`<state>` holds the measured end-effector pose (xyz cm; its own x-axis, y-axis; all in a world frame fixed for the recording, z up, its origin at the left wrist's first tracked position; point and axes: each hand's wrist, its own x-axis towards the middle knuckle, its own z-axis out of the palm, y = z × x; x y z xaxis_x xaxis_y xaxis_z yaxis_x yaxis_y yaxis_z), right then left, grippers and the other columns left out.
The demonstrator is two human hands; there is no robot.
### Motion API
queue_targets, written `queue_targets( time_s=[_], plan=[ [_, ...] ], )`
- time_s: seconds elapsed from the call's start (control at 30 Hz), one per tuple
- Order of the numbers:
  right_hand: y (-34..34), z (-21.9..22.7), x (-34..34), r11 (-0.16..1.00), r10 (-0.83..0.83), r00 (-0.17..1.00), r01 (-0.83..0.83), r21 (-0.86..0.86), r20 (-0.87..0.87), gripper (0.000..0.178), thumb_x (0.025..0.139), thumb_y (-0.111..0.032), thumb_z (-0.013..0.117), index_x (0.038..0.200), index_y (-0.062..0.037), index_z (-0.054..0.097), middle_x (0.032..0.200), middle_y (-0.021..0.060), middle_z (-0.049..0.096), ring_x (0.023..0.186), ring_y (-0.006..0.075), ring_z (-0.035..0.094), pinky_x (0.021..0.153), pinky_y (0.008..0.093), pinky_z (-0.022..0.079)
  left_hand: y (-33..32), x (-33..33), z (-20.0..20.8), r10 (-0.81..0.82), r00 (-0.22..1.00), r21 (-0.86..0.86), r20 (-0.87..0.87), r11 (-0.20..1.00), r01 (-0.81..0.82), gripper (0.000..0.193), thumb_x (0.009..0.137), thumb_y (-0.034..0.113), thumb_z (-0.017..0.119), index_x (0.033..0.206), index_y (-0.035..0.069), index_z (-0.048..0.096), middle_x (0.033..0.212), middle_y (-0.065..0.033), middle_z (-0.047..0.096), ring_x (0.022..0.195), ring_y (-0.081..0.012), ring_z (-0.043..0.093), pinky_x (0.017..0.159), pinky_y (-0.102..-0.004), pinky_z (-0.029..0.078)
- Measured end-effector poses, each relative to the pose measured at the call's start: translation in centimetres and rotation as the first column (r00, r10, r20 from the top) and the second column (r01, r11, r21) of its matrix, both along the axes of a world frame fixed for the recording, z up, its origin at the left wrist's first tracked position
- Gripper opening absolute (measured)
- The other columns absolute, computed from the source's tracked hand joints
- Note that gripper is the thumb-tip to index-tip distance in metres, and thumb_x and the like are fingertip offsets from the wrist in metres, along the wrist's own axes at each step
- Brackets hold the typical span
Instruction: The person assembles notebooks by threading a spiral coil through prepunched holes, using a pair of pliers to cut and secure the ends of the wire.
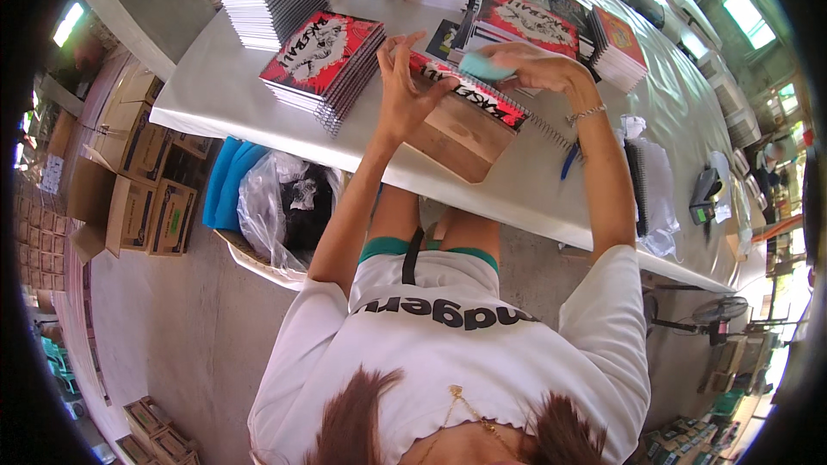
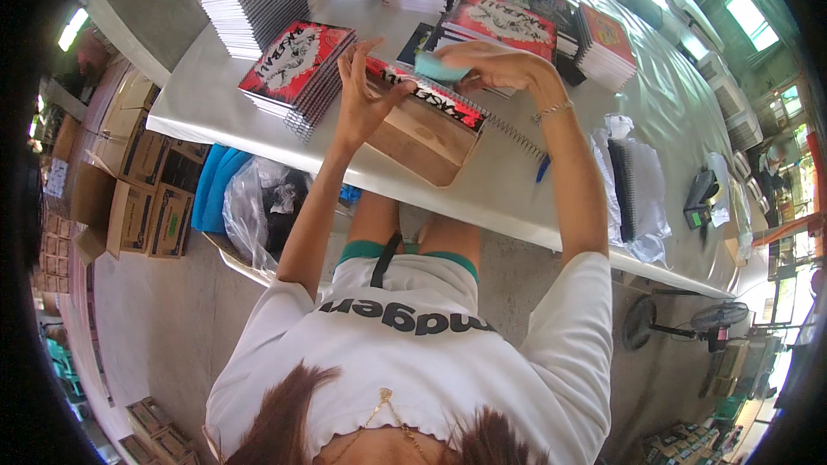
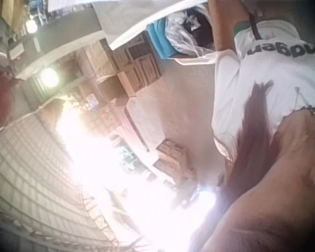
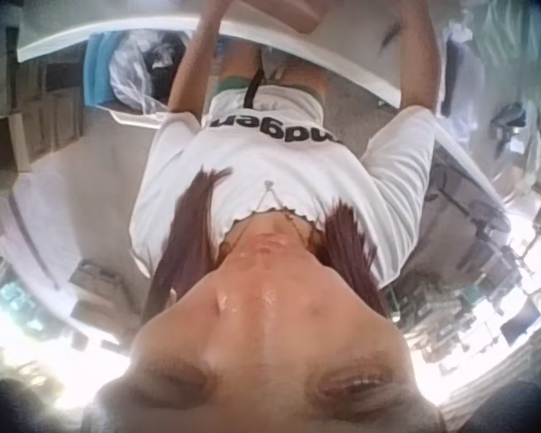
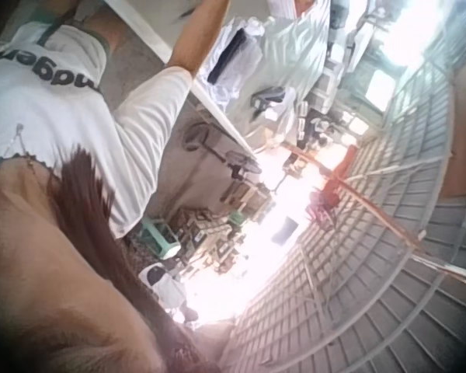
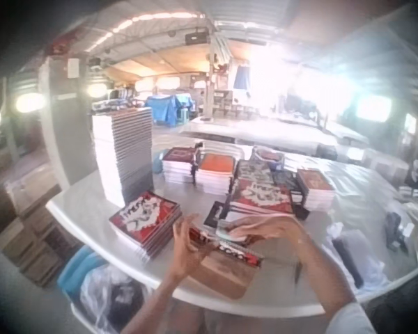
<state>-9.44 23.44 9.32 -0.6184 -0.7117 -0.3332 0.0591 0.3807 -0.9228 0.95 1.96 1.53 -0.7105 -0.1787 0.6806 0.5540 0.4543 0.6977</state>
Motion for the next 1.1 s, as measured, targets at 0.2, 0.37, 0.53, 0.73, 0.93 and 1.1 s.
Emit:
queue_targets(
  time_s=[0.2,0.37,0.53,0.73,0.93,1.1],
  plan=[
    [0.8,-0.2,-1.7,0.868,0.135,0.926,0.061,0.492,-0.352,0.049,0.092,-0.04,0.06,0.126,-0.0041,0.058,0.12,0.0087,0.059,0.099,0.0154,0.059,0.082,0.0323,0.056,-0.7,-2.1,-1.9,-0.197,0.98,0.344,0.031,0.923,0.174,0.077,0.071,0.021,0.085,0.135,0.006,0.044,0.117,-0.0118,0.048,0.105,-0.0211,0.05,0.093,-0.0338,0.043],
    [-1.8,1.3,0.6,0.989,0.146,0.981,-0.147,0.003,-0.124,0.046,0.092,-0.043,0.06,0.115,-0.0038,0.064,0.121,0.0065,0.061,0.096,0.0176,0.064,0.078,0.0322,0.058,-1.7,-1.4,-1.4,-0.446,0.894,0.576,0.047,0.743,0.34,0.063,0.079,0.009,0.078,0.133,0.007,0.046,0.089,0.0022,0.059,0.083,-0.0058,0.056,0.08,-0.0211,0.046],
    [-0.2,1.0,-1.5,0.933,0.112,0.977,-0.041,0.358,-0.182,0.058,0.09,-0.049,0.061,0.124,-0.0022,0.056,0.115,0.007,0.062,0.094,0.0176,0.063,0.081,0.031,0.057,-1.8,-2.1,-1.5,-0.462,0.881,0.557,0.099,0.76,0.336,0.059,0.082,0.007,0.075,0.134,0.006,0.046,0.094,0.0019,0.058,0.092,-0.0075,0.055,0.087,-0.0238,0.043],
    [-3.6,1.3,-1.5,0.604,0.404,0.854,0.019,0.797,-0.327,0.054,0.094,-0.043,0.058,0.127,-0.0006,0.052,0.117,0.0098,0.061,0.095,0.0161,0.062,0.086,0.03,0.056,-2.2,-2.1,-1.9,-0.457,0.886,0.576,0.078,0.746,0.334,0.052,0.082,0.009,0.076,0.128,0.007,0.052,0.092,0.0039,0.061,0.085,-0.0048,0.055,0.082,-0.0213,0.044],
    [-3.1,0.6,-2.1,0.977,0.134,0.982,-0.109,0.184,-0.134,0.055,0.092,-0.043,0.06,0.124,0.0004,0.055,0.116,0.0105,0.062,0.095,0.0166,0.064,0.081,0.0291,0.058,-2.0,-1.8,-1.7,-0.484,0.87,0.588,0.1,0.734,0.34,0.051,0.085,0.009,0.072,0.132,0.008,0.05,0.096,0.0032,0.058,0.093,-0.0074,0.054,0.091,-0.0251,0.041],
    [-2.0,0.4,-2.7,0.963,0.156,0.981,-0.125,-0.24,0.112,0.053,0.091,-0.045,0.062,0.123,-0.0026,0.057,0.12,0.0105,0.061,0.101,0.0167,0.063,0.089,0.0298,0.055,-2.1,-1.6,-1.7,-0.485,0.873,0.57,0.06,0.734,0.369,0.049,0.087,0.01,0.069,0.132,0.009,0.05,0.099,0.0027,0.058,0.097,-0.0085,0.053,0.091,-0.0254,0.041]
  ],
)
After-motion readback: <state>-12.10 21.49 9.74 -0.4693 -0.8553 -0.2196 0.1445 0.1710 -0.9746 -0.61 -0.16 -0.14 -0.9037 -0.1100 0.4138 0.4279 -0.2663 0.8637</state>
